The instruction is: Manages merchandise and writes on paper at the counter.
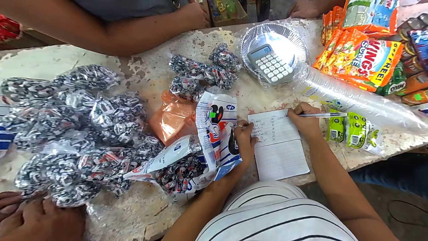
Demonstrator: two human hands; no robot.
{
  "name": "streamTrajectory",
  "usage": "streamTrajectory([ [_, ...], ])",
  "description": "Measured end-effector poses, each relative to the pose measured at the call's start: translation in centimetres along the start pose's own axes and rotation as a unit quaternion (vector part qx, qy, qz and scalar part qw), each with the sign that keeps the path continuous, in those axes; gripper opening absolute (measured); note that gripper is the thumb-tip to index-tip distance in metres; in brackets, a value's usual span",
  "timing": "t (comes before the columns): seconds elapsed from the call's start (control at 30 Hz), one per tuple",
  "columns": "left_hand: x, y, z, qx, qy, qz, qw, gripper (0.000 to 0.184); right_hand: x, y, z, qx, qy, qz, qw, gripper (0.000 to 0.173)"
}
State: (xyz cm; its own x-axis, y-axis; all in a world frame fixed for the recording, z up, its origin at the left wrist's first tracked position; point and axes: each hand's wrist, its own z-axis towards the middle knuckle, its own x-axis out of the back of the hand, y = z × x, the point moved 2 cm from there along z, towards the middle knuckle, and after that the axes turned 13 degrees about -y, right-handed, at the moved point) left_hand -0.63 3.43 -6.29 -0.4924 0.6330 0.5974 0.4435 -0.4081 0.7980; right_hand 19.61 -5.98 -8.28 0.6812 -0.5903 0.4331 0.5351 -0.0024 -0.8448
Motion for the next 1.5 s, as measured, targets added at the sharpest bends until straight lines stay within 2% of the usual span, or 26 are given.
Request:
streamTrajectory([
  [0.13, 0.0, 0.0, 0.1, 0.002, -0.005, 0.002, 1.000, 0.030, 0.1, 0.2, -0.1, 0.008, -0.016, 0.001, 1.000, 0.029],
  [0.57, 0.2, 0.5, 0.3, 0.023, -0.018, -0.002, 1.000, 0.030, 0.3, 0.1, 0.0, -0.015, 0.009, 0.002, 1.000, 0.029],
  [0.73, -0.1, -0.2, 0.2, -0.008, -0.003, -0.002, 1.000, 0.030, 0.1, 0.1, -0.1, -0.006, 0.007, -0.005, 1.000, 0.028],
  [0.93, -0.1, 0.0, 0.2, 0.001, -0.001, 0.001, 1.000, 0.029, 0.1, 0.1, 0.0, -0.012, -0.008, 0.006, 1.000, 0.031],
  [1.2, 0.0, 0.1, 0.3, -0.001, -0.002, -0.005, 1.000, 0.029, 2.1, 0.2, 0.0, -0.068, 0.068, 0.084, 0.992, 0.031],
  [1.33, 0.1, 0.2, 0.2, -0.007, -0.003, 0.002, 1.000, 0.028, 1.9, 0.4, -0.4, -0.050, 0.024, 0.022, 0.998, 0.033],
  [1.5, 0.1, -0.1, 0.1, -0.012, 0.000, -0.001, 1.000, 0.029, 1.7, 0.7, -0.3, -0.025, 0.011, 0.020, 0.999, 0.031],
])
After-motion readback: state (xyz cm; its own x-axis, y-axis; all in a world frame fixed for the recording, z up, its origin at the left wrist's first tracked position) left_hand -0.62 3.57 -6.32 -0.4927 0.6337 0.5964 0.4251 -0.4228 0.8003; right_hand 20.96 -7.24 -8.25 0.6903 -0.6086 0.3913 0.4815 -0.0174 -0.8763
